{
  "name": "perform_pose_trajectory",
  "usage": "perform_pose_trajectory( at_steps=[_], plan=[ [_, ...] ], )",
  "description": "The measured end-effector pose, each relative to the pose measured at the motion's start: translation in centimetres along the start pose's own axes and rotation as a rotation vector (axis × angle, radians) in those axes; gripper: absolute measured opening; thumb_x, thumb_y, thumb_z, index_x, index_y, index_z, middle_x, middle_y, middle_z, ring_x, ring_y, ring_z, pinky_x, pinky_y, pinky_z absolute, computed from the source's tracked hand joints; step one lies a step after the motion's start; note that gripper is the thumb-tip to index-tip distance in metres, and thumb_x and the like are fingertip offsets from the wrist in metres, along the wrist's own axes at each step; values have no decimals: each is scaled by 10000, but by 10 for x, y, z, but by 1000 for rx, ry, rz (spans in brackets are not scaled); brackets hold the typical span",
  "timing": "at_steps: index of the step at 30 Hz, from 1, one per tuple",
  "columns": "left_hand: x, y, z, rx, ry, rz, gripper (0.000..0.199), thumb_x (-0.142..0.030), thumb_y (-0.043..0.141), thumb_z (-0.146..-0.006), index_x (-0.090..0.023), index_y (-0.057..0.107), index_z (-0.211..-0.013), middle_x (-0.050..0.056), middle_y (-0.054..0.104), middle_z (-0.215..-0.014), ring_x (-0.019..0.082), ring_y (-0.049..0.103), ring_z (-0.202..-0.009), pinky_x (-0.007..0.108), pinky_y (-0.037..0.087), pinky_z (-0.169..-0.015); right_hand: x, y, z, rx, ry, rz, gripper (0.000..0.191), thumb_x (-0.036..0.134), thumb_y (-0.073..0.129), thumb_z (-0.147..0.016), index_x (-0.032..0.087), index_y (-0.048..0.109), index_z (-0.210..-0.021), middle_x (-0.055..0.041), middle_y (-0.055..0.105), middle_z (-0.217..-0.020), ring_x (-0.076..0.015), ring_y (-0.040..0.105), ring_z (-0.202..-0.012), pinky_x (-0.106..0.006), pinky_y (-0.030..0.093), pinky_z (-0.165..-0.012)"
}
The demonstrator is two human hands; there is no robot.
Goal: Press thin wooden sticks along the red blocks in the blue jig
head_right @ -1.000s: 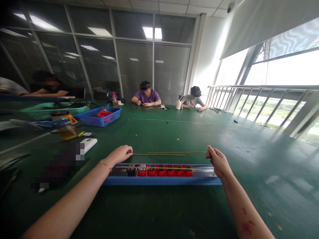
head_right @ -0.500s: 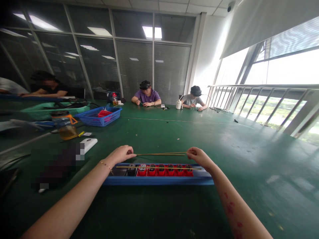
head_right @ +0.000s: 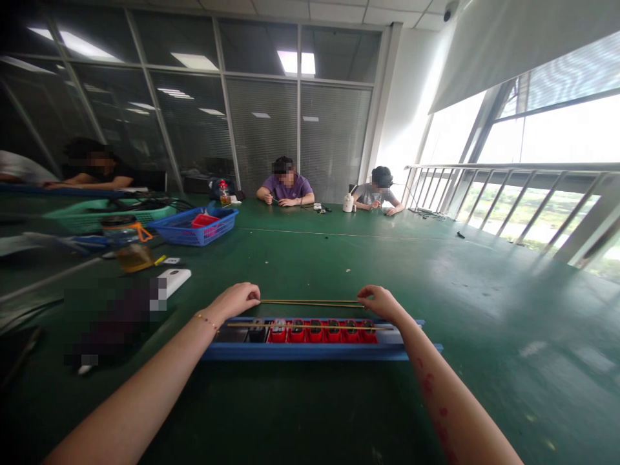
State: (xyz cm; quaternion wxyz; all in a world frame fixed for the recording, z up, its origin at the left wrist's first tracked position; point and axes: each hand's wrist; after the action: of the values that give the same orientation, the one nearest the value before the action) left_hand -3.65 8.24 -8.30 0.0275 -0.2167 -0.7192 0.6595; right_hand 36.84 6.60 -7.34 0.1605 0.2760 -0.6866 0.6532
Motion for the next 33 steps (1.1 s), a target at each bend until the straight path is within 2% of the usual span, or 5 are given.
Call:
perform_pose_trajectory(
  at_steps=[4, 9, 17, 23, 33],
  plan=[
    [-2, -1, 0, 17, -19, 9, 150, -346, 533, -737, -230, 623, -768, 12, 620, -828, 146, 566, -752, 232, 396, -633, 0, -15, 19, -86, 13, -60, 310, 451, 490, -757, 179, 613, -844, -35, 657, -785, -148, 591, -627, -241, 453, -594],
    [-6, -4, 0, 32, -20, 16, 123, -325, 544, -734, -238, 628, -759, 5, 626, -815, 147, 568, -749, 233, 391, -625, 3, -27, 60, -147, -5, 37, 371, 534, 464, -760, 197, 576, -655, 18, 549, -544, -127, 479, -512, -230, 362, -488],
    [-6, -3, 0, 37, -26, 21, 131, -324, 542, -739, -231, 631, -762, 7, 640, -820, 143, 575, -742, 226, 398, -628, 15, -26, 83, 95, -65, 11, 408, 522, 391, -814, 198, 555, -629, 30, 520, -526, -115, 454, -493, -222, 323, -487],
    [-5, -2, -1, 33, -17, 22, 141, -329, 533, -741, -231, 632, -765, 8, 636, -812, 143, 572, -739, 228, 392, -624, 15, -25, 84, 116, -65, -102, 395, 520, 437, -791, 181, 532, -613, 45, 430, -530, -101, 380, -512, -218, 304, -498],
    [-4, -3, 0, 26, -21, 23, 122, -324, 548, -737, -232, 627, -751, 6, 631, -811, 145, 577, -751, 230, 400, -628, -9, -54, 73, -297, 72, -383, 420, 589, 459, -747, 182, 530, -673, 25, 450, -556, -107, 385, -513, -223, 328, -482]
  ],
)
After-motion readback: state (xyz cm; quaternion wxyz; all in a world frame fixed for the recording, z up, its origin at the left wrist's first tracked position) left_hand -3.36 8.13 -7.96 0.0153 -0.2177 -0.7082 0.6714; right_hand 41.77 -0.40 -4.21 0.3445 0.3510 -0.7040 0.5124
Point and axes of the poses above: each hand's wrist, its own z-axis away from the middle knuckle, its own y-axis out of the palm, x = y × z
